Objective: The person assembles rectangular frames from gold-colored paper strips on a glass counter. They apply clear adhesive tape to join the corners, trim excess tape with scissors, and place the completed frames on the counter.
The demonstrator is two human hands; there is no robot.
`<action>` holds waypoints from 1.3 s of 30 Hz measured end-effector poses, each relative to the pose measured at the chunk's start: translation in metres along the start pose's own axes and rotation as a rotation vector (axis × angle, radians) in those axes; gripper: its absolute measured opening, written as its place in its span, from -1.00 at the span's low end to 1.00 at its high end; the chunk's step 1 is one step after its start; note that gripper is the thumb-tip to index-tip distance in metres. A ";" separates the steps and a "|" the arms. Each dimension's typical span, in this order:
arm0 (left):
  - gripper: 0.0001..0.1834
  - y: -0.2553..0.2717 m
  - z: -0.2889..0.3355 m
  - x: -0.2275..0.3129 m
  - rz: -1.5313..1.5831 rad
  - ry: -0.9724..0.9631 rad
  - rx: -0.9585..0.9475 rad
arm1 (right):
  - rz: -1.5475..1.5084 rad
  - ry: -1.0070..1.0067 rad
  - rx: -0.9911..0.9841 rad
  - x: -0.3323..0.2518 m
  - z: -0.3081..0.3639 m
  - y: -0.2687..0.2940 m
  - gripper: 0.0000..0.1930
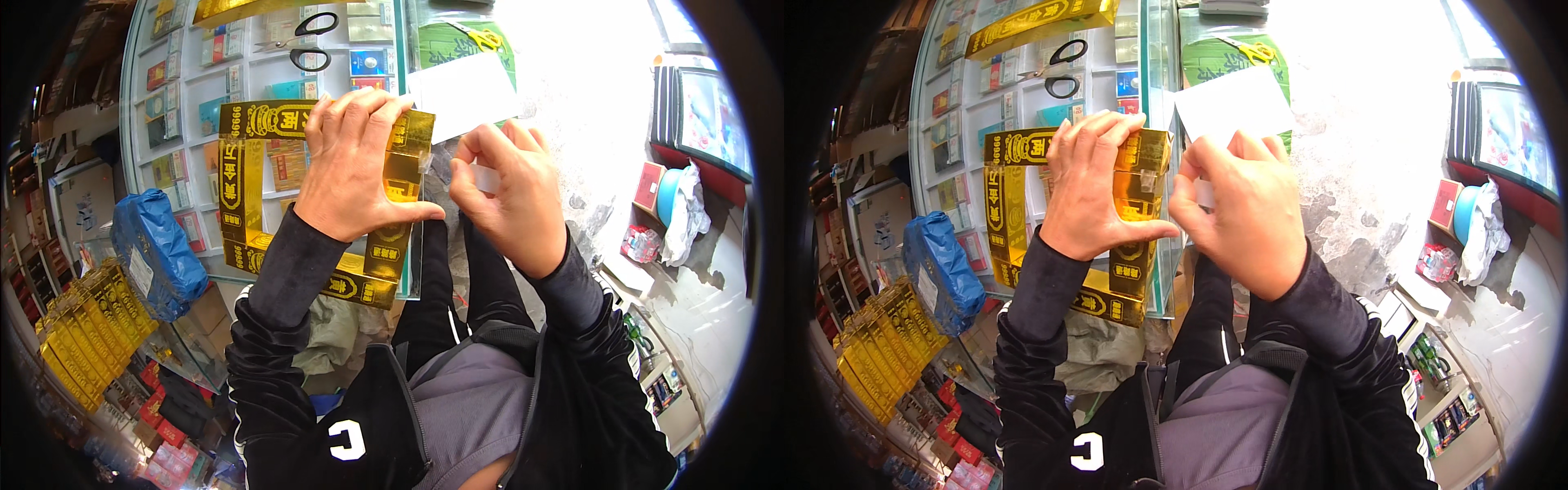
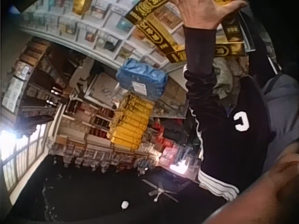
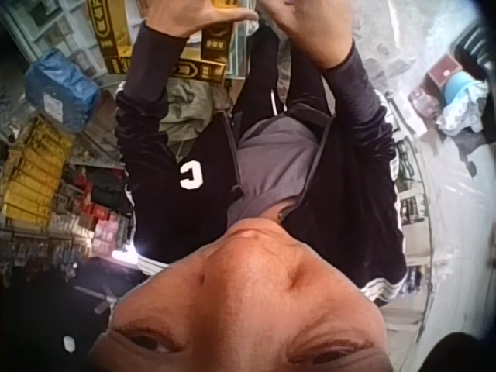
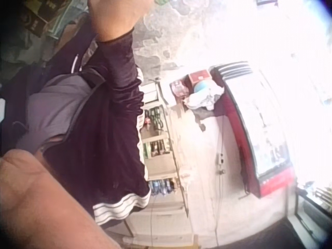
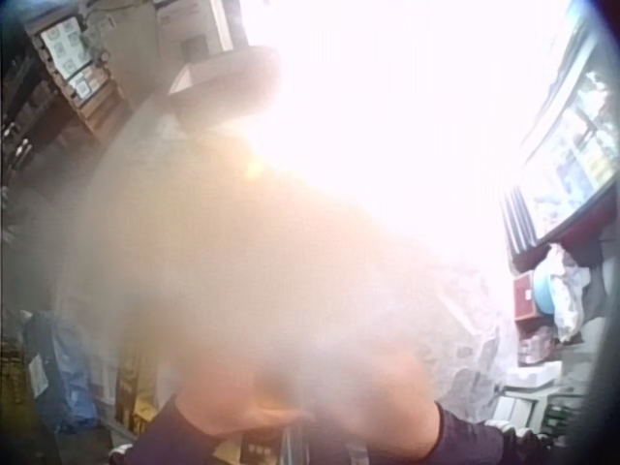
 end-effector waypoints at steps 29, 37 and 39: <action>-0.35 -0.004 0.052 0.022 0.235 0.416 -0.004 | -0.545 -0.113 -0.060 0.042 -0.040 -0.051 -0.76; -0.39 -0.006 0.051 0.020 0.232 0.425 0.047 | -0.508 -0.071 -0.125 0.037 -0.037 -0.054 -0.79; -0.39 -0.006 0.051 0.020 0.236 0.422 0.058 | -0.507 -0.068 -0.126 0.036 -0.035 -0.054 -0.80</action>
Point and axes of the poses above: each hand's wrist, its own z-axis away from the middle knuckle, its own y-axis out of the back of the hand, x = y × z, the point moved 9 cm from there along -z, towards the middle knuckle, and after that the axes turned 7 degrees about z, right-handed, at the moved point
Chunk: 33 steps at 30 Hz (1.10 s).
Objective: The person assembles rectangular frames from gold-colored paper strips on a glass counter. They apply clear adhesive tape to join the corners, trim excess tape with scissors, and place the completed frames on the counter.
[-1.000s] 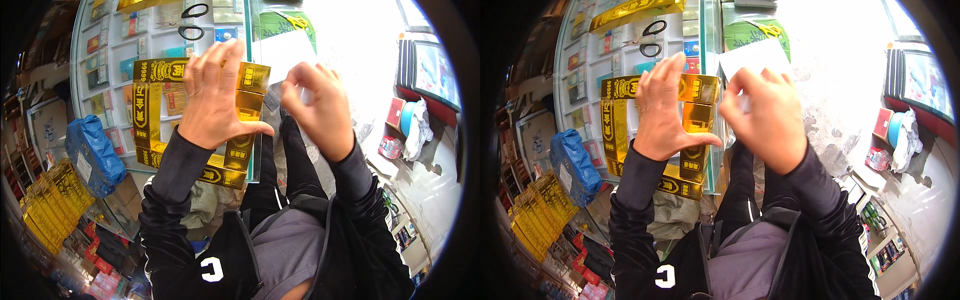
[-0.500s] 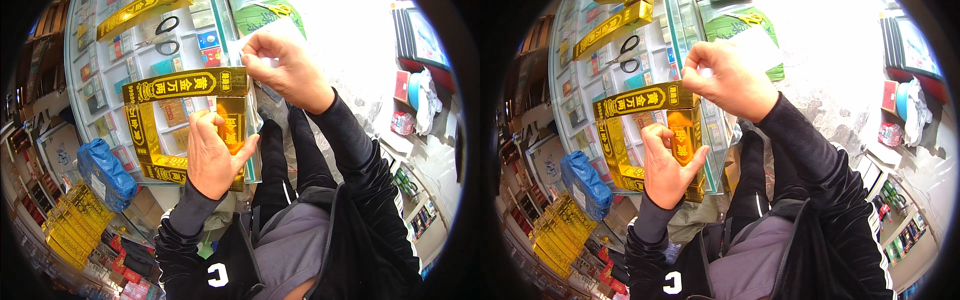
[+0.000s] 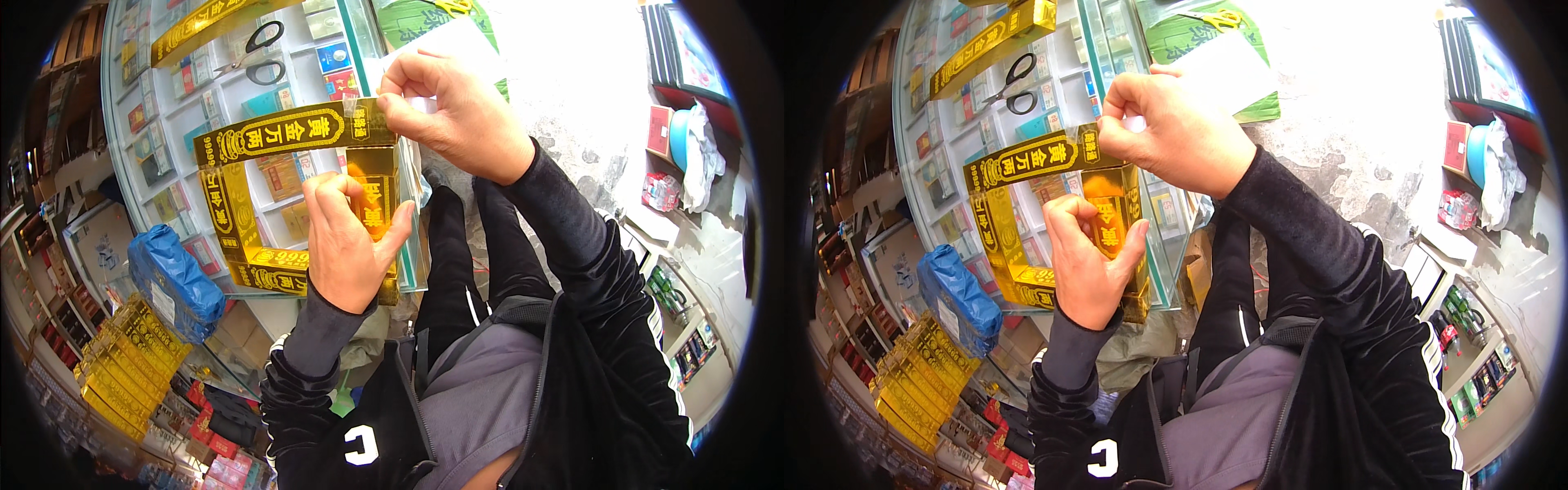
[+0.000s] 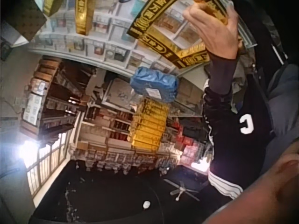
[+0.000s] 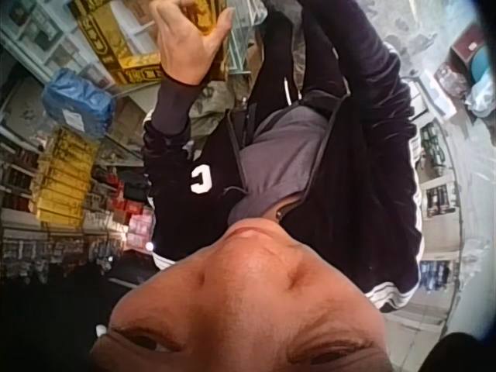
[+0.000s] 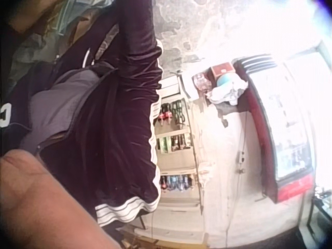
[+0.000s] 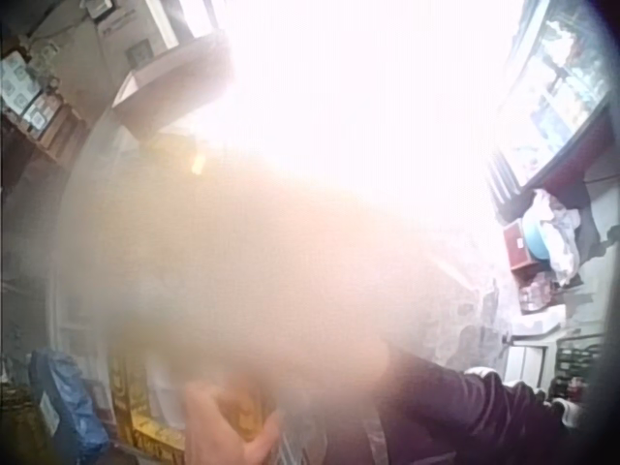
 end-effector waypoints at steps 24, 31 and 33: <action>-0.43 0.000 -0.002 0.006 -0.020 -0.055 0.041 | -0.084 -0.083 -0.108 0.000 0.005 -0.006 -0.80; -0.43 0.002 -0.002 0.006 -0.033 -0.063 0.045 | -0.077 -0.086 -0.099 -0.001 0.005 -0.007 -0.80; -0.44 0.002 -0.002 0.006 -0.036 -0.062 0.045 | -0.072 -0.093 -0.105 0.000 0.005 -0.007 -0.80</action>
Point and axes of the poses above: each hand's wrist, its own z-axis away from the middle knuckle, its own y-axis out of the back of the hand, x = y × z, the point moved 9 cm from there along -z, towards the middle knuckle, and after that the axes turned 7 degrees about z, right-handed, at the moved point
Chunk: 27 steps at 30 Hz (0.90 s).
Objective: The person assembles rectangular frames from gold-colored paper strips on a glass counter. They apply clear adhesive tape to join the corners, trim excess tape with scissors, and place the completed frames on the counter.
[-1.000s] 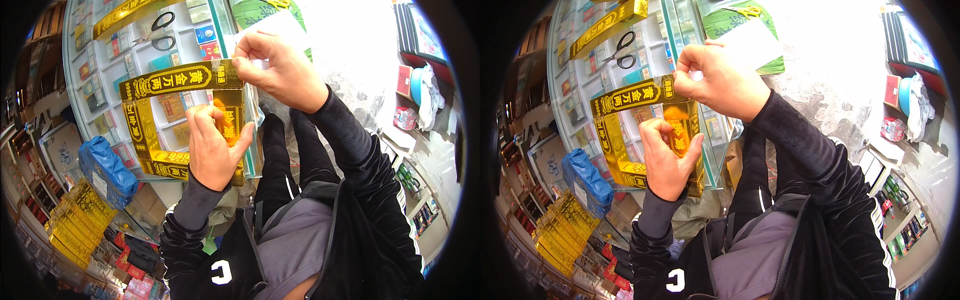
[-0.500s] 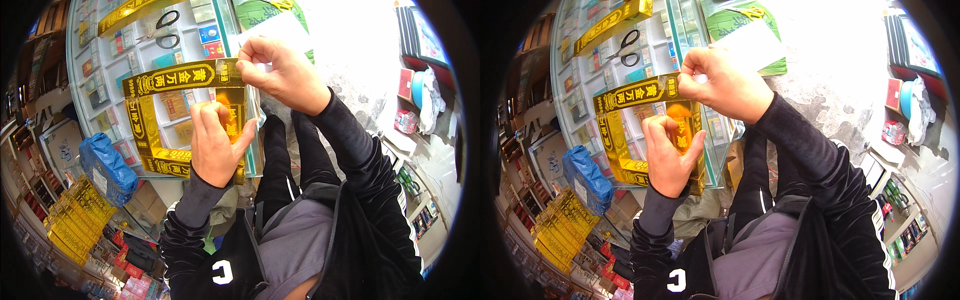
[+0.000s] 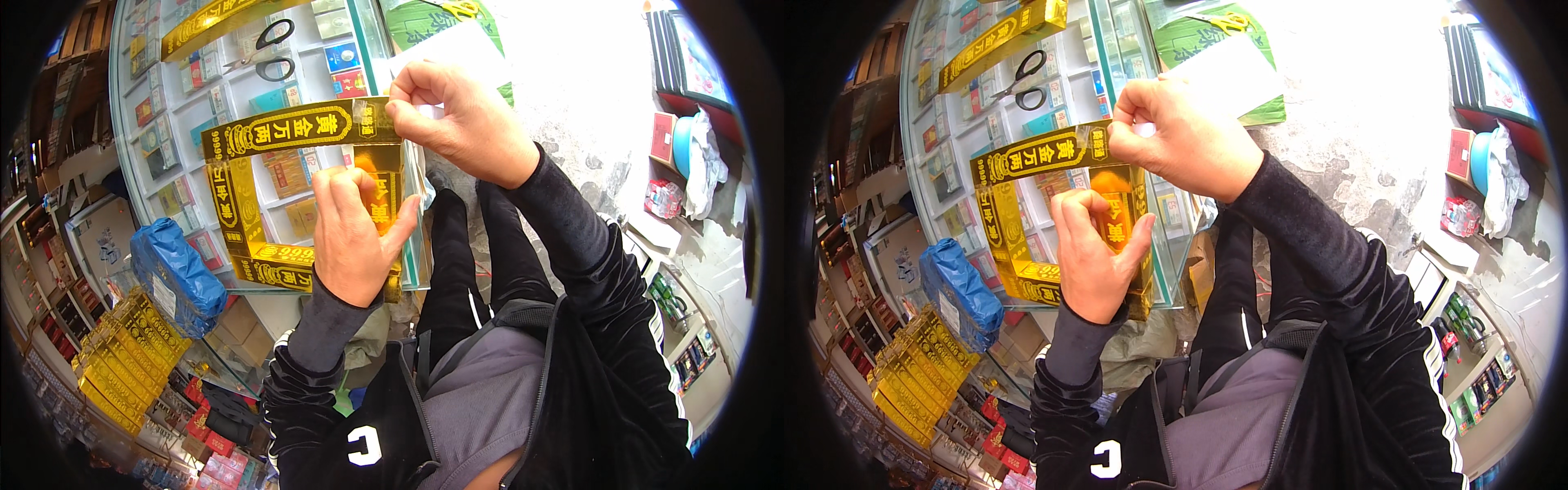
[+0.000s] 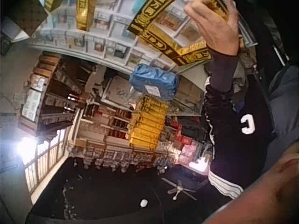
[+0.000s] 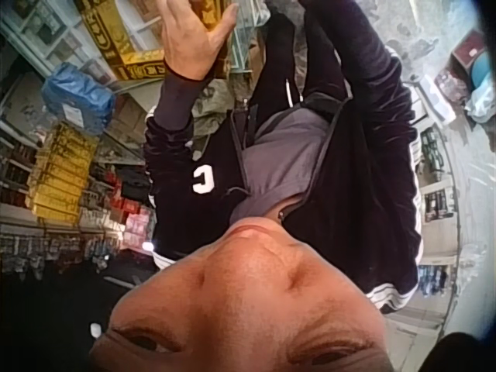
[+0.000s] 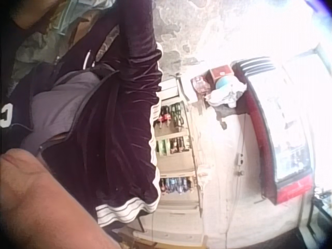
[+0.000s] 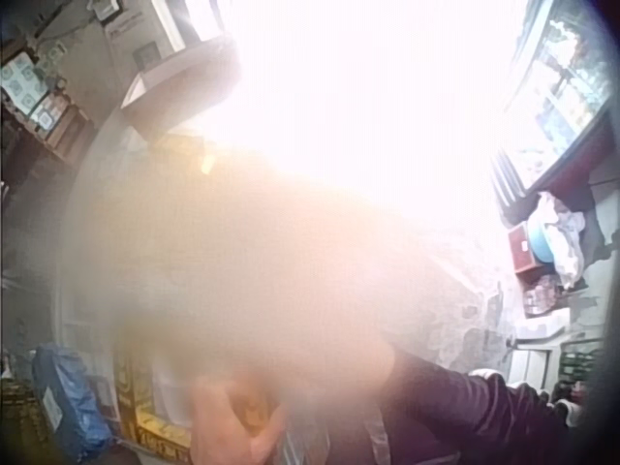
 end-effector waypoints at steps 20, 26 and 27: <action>-0.46 0.000 -0.005 -0.001 -0.019 -0.025 0.014 | 0.013 -0.011 -0.021 0.002 -0.002 -0.004 -0.82; -0.47 -0.001 -0.006 -0.002 -0.015 0.006 0.008 | -0.012 0.073 0.114 -0.003 -0.003 0.002 -0.77; -0.47 -0.001 -0.006 -0.003 -0.016 0.013 0.008 | -0.011 0.080 0.112 -0.004 -0.003 0.001 -0.77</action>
Point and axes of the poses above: each hand's wrist, its own z-axis away from the middle knuckle, its own y-axis out of the back of the hand, x = y × z, the point moved 9 cm from there along -z, towards the middle knuckle, and after that the axes turned 7 degrees about z, right-handed, at the moved point
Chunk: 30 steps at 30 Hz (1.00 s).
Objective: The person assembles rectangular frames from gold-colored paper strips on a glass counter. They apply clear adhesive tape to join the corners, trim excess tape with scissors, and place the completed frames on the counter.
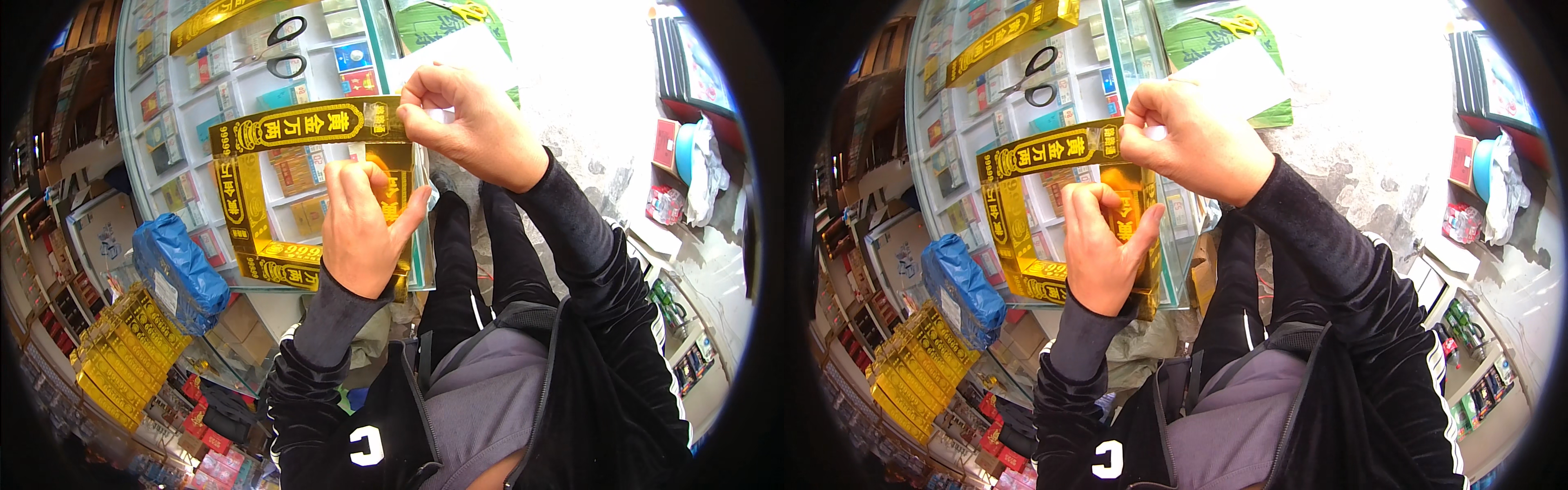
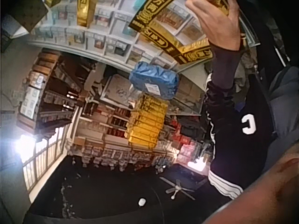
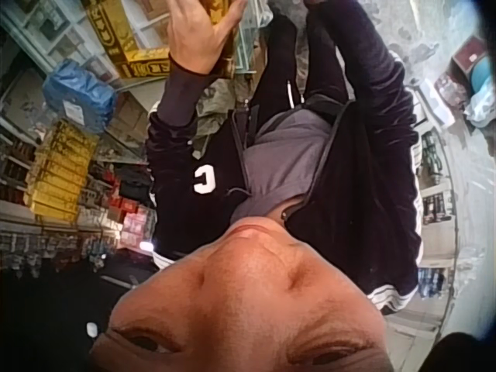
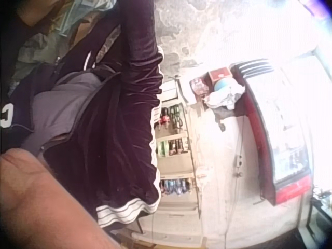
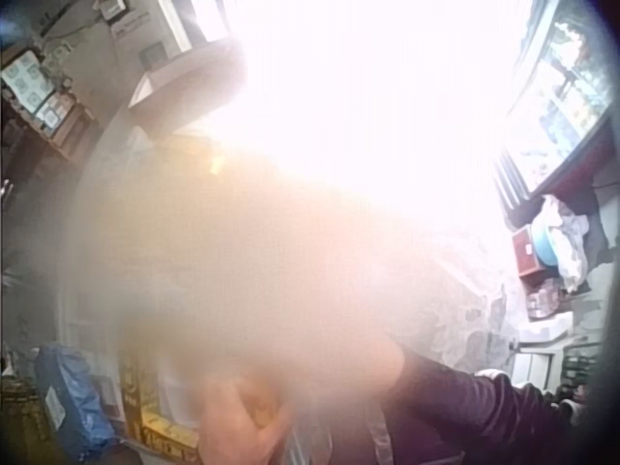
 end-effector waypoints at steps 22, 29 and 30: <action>0.08 -0.006 -0.008 -0.023 0.122 0.160 0.007 | 0.507 0.198 -0.001 -0.035 0.011 -0.010 -0.87; -0.15 -0.007 -0.006 -0.024 0.159 0.121 0.041 | 0.589 0.160 -0.009 -0.040 0.007 -0.013 -0.86; -0.16 -0.007 -0.006 -0.024 0.160 0.110 0.042 | 0.594 0.152 -0.017 -0.040 0.007 -0.014 -0.86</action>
Point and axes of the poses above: each hand's wrist, its own z-axis away from the middle knuckle, its own y-axis out of the back of the hand, x = y × z, the point moved 9 cm from there along -z, towards the middle knuckle, and after that the axes turned 7 degrees about z, right-handed, at the moved point
